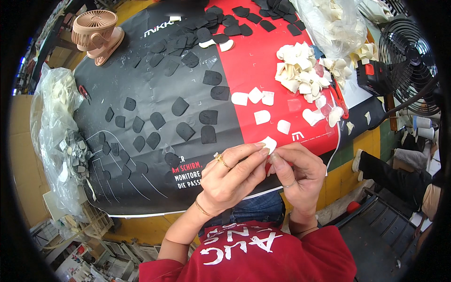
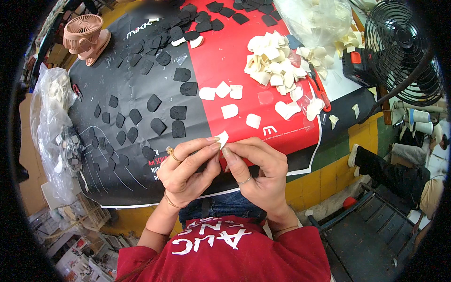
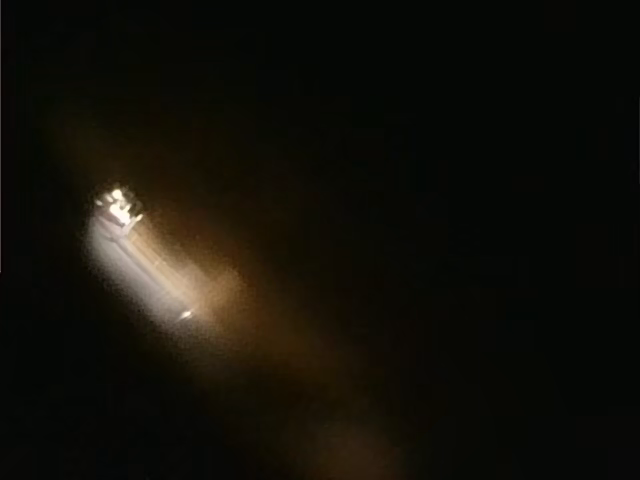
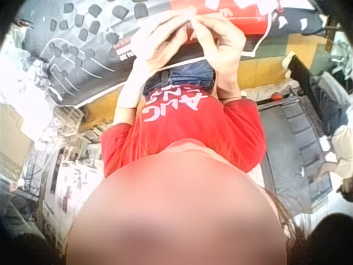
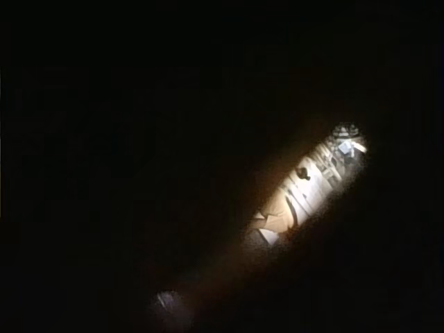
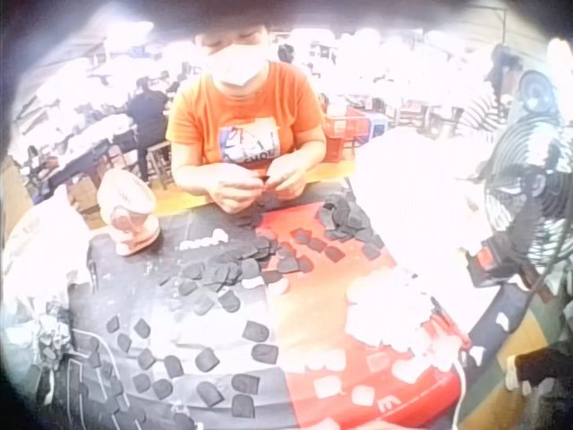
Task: The person sorts small black and white fabric pieces on a table, picking them up and placing them into separate piles and a plastic bag. The person also handles a small fan and adjusts its position on the table.
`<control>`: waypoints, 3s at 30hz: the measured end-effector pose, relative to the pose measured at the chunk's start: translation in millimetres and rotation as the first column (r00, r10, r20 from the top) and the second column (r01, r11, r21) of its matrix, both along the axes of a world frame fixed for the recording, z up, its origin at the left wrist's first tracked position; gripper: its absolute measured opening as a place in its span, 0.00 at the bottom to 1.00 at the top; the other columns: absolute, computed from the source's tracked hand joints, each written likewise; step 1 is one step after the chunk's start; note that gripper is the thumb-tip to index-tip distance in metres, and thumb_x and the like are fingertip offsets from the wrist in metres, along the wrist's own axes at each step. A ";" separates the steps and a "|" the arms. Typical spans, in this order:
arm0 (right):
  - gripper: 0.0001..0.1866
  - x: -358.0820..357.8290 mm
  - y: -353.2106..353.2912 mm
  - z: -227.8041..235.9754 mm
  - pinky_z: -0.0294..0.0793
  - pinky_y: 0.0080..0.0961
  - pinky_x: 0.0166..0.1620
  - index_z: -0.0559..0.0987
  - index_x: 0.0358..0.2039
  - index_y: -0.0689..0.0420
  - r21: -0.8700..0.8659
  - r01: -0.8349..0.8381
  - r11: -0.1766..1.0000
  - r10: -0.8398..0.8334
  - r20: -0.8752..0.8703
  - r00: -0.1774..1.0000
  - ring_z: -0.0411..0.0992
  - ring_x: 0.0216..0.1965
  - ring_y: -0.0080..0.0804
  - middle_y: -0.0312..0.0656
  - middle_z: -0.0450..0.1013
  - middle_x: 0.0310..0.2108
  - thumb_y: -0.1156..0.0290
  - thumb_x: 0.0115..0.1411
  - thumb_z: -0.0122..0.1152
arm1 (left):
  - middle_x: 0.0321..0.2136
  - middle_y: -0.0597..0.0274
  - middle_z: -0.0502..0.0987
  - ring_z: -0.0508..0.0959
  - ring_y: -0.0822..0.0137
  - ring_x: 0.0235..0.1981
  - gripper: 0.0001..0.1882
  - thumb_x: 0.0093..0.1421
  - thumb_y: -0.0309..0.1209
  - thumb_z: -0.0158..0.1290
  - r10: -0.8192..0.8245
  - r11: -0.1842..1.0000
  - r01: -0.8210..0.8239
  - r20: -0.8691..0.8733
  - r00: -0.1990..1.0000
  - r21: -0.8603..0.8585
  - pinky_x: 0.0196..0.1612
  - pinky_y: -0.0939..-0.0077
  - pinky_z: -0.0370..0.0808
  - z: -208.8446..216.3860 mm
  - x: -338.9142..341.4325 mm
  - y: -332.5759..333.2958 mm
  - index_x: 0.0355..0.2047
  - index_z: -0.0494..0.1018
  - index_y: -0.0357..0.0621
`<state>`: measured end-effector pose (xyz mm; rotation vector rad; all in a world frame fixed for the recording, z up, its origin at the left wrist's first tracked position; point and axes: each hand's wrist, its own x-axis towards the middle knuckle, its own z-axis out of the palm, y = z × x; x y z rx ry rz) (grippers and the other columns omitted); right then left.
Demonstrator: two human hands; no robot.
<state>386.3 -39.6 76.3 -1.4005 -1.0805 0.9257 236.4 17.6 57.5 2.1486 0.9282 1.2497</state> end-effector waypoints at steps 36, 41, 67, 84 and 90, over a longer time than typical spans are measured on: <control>0.05 -4.7 8.8 -6.1 0.74 0.22 0.33 0.79 0.35 0.67 0.104 -0.026 0.994 -0.027 0.479 0.878 0.76 0.29 0.30 0.45 0.76 0.31 0.81 0.58 0.63 | 0.34 0.58 0.81 0.83 0.63 0.30 0.11 0.50 0.21 0.63 -0.010 0.987 0.011 0.002 1.000 -0.159 0.32 0.75 0.79 -1.9 -2.3 6.3 0.36 0.80 0.39; 0.06 -6.5 8.0 -6.8 0.74 0.31 0.35 0.80 0.36 0.61 0.077 -0.007 0.997 -0.030 0.467 0.884 0.75 0.31 0.40 0.44 0.76 0.32 0.77 0.57 0.64 | 0.34 0.56 0.81 0.83 0.63 0.30 0.10 0.52 0.20 0.62 -0.002 0.981 0.009 0.036 0.999 -0.195 0.32 0.75 0.79 -2.2 -1.0 5.0 0.36 0.80 0.37; 0.08 33.1 -18.6 -10.6 0.73 0.21 0.36 0.74 0.31 0.63 0.045 0.061 0.997 -0.065 0.099 0.993 0.70 0.26 0.21 0.37 0.71 0.24 0.79 0.54 0.67 | 0.28 0.61 0.76 0.74 0.74 0.30 0.08 0.69 0.27 0.47 0.299 0.274 0.749 0.794 0.530 -0.603 0.36 0.79 0.72 -3.5 -4.0 -1.6 0.43 0.73 0.35; 0.05 -0.2 3.1 4.6 0.74 0.20 0.32 0.81 0.35 0.65 0.099 -0.002 0.995 -0.017 0.190 0.982 0.76 0.27 0.24 0.42 0.77 0.29 0.78 0.58 0.66 | 0.35 0.57 0.79 0.80 0.63 0.32 0.15 0.49 0.17 0.64 0.056 0.993 -0.046 0.095 0.994 -0.105 0.33 0.75 0.77 4.9 3.7 -16.0 0.38 0.81 0.38; 0.07 2.2 4.3 4.0 0.75 0.21 0.35 0.81 0.38 0.65 0.013 -0.091 0.996 0.089 0.101 0.991 0.78 0.31 0.28 0.44 0.78 0.31 0.78 0.60 0.63 | 0.34 0.56 0.80 0.81 0.64 0.28 0.15 0.50 0.17 0.63 0.063 0.986 -0.048 0.088 0.994 -0.160 0.29 0.76 0.77 3.5 0.7 -9.2 0.41 0.81 0.37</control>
